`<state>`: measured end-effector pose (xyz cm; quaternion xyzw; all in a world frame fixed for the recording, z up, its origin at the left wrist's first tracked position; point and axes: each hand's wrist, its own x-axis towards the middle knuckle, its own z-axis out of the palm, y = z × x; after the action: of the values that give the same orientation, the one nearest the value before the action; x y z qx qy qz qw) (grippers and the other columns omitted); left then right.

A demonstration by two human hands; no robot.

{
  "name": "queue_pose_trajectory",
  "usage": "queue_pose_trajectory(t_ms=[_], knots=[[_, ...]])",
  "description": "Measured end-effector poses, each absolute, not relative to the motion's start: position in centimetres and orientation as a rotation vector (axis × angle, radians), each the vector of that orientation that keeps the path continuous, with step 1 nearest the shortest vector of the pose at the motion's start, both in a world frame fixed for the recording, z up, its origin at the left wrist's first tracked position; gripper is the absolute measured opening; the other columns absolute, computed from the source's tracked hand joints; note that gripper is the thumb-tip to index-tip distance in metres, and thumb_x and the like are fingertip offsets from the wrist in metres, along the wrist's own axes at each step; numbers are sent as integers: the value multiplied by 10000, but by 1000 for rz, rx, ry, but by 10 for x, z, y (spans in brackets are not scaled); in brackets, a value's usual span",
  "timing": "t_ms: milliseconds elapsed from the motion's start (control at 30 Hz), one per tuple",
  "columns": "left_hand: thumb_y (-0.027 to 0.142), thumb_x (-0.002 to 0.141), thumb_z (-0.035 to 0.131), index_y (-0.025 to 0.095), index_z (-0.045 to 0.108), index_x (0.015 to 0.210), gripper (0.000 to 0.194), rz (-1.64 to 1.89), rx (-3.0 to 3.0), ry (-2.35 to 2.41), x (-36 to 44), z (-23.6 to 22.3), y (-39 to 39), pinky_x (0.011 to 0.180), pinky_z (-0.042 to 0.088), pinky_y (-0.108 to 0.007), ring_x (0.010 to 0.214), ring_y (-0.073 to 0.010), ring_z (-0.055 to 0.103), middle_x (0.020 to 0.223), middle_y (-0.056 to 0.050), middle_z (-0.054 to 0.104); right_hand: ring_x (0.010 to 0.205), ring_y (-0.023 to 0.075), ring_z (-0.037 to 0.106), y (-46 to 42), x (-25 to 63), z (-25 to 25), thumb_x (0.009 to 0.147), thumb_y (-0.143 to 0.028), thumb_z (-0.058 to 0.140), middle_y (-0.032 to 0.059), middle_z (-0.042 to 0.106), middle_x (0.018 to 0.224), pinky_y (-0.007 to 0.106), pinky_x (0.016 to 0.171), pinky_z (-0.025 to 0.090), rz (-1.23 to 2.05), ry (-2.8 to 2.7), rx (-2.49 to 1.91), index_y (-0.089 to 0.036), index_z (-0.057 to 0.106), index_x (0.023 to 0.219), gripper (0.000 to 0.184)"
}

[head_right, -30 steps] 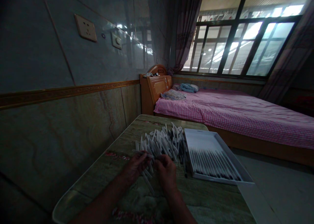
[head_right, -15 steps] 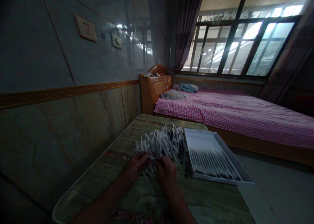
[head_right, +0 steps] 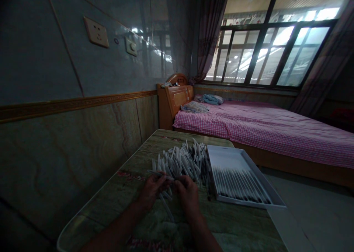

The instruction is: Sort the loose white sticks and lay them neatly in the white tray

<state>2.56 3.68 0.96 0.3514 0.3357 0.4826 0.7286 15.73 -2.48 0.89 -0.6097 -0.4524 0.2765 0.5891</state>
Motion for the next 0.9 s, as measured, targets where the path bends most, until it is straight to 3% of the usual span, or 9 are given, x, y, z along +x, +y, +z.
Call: queue_pose_trajectory(t_ms=[233,433,600,900], knots=[[340,500,859,150,614,759,404,1091,773,781,27,14,33,589,542,-261,613,-171,686,665,-16,712,631,146,552,-28,160,5,860,-236,445,4,602,713,238,592,388,108,-1507,-1586,-217,557,761,151],[351,455,872,150,619,724,421,1083,794,780,26,12,34,557,531,-248,581,-160,672,644,-5,701,592,139,524,-24,157,-7,896,-160,381,1,573,671,239,558,366,-269,-1662,-1639,-213,539,750,222],[386,475,863,151,619,729,423,1029,859,738,26,10,34,569,535,-263,620,-177,680,672,-25,712,686,176,582,-24,162,-29,891,-132,392,60,650,811,277,620,430,-518,-1714,-1534,-210,624,923,247],[386,448,869,160,633,746,442,1078,798,819,24,12,36,594,521,-259,635,-175,677,678,-11,705,621,134,588,-21,154,-22,955,-233,354,2,643,751,213,559,433,-138,-1571,-1571,-237,591,832,267]])
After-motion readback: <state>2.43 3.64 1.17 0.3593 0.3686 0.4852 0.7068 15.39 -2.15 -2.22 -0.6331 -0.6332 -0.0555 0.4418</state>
